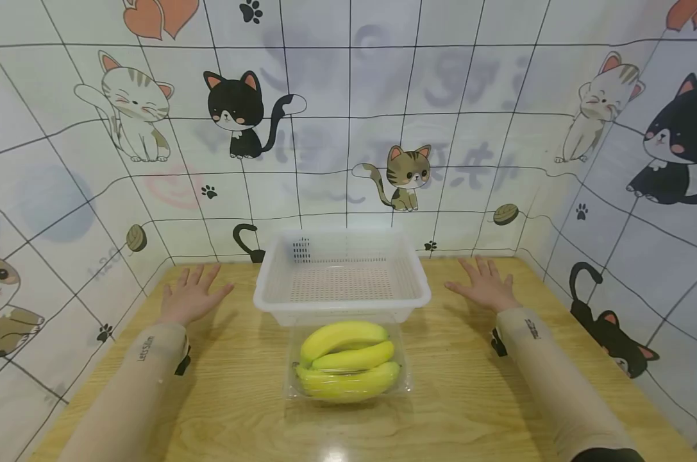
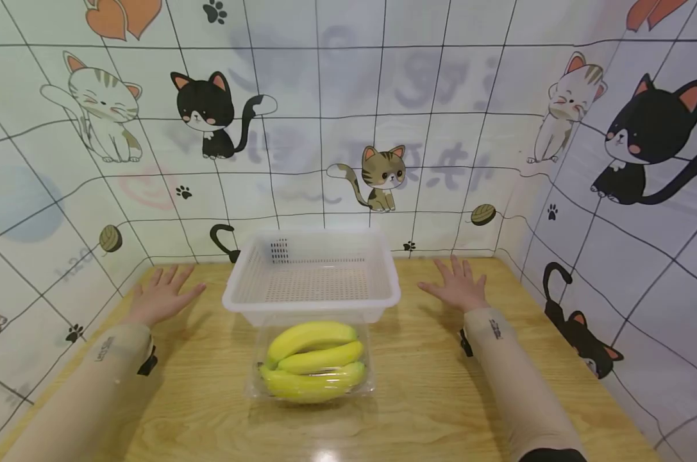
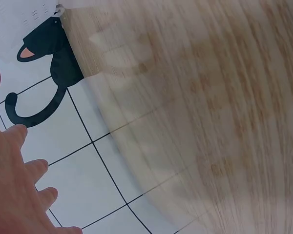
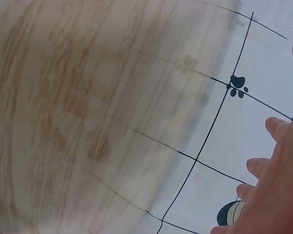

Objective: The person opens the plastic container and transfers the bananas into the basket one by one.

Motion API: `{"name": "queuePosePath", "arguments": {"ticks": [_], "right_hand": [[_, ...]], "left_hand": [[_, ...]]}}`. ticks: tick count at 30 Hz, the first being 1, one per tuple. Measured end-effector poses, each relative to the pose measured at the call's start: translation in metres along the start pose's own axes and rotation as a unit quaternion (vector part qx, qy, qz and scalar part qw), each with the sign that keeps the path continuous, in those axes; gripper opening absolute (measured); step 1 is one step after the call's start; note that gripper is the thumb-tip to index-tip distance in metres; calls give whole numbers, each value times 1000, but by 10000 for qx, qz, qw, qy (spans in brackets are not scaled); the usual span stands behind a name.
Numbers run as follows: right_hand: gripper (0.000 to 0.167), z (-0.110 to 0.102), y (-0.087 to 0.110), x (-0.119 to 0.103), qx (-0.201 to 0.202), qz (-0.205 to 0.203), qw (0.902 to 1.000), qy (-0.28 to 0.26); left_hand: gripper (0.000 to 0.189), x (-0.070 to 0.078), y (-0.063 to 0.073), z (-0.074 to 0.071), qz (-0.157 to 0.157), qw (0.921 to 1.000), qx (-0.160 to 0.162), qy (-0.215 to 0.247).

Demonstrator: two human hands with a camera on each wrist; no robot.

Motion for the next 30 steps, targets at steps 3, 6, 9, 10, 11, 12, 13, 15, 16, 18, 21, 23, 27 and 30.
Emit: {"name": "queuePosePath", "arguments": {"ticks": [3, 6, 9, 10, 11, 12, 13, 15, 16, 18, 21, 23, 27, 30], "right_hand": [[89, -1, -1, 1, 45, 16, 10000, -8], [89, -2, 0, -1, 61, 10, 9999, -97], [89, -4, 3, -5, 88, -17, 9999, -138], [89, -5, 4, -8, 102, -51, 9998, -173], [88, -7, 6, -11, 130, -75, 9997, -210], [87, -8, 7, -13, 161, -108, 9995, -257], [85, -10, 9, -16, 197, -155, 9992, -315], [82, -13, 13, -25, 320, -313, 9977, -516], [80, -15, 15, -30, 388, -409, 9964, -631], [76, -19, 21, -42, 504, -624, 9923, -945], [71, -25, 32, -62, 677, -967, 9827, -1426], [69, -28, 41, -75, 741, -1138, 9753, -1744], [67, -35, 58, -100, 857, -1435, 9611, -2198], [67, -40, 71, -119, 965, -1675, 9531, -2328]], "left_hand": [[89, 2, 1, -2, 30, 10000, 15, 55], [89, 2, 2, -4, 45, 9999, 81, 134], [86, 0, 1, -7, 67, 9995, 224, 199], [85, -1, 1, -8, 72, 9993, 286, 230], [84, -1, 1, -9, 88, 9989, 355, 307], [82, -1, 1, -11, 110, 9981, 428, 424], [81, 0, 2, -13, 125, 9970, 493, 587], [78, 3, 5, -18, 135, 9930, 591, 1012], [77, 4, 8, -20, 126, 9901, 623, 1254], [76, 7, 15, -23, 82, 9826, 661, 1732], [74, 13, 27, -26, 4, 9709, 688, 2293], [73, 17, 36, -25, -64, 9619, 648, 2654], [67, 28, 54, -14, -273, 9339, 326, 3550], [63, 40, 64, 0, -442, 9048, 1, 4236]]}}
Point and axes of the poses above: each hand's wrist, its own y-axis away from the middle knuckle, its own z-axis out of the palm, x = y × z, the point moved 8 cm from there along -y, towards the middle knuckle, and after that the axes turned 6 degrees about x, right-handed, at the moved point
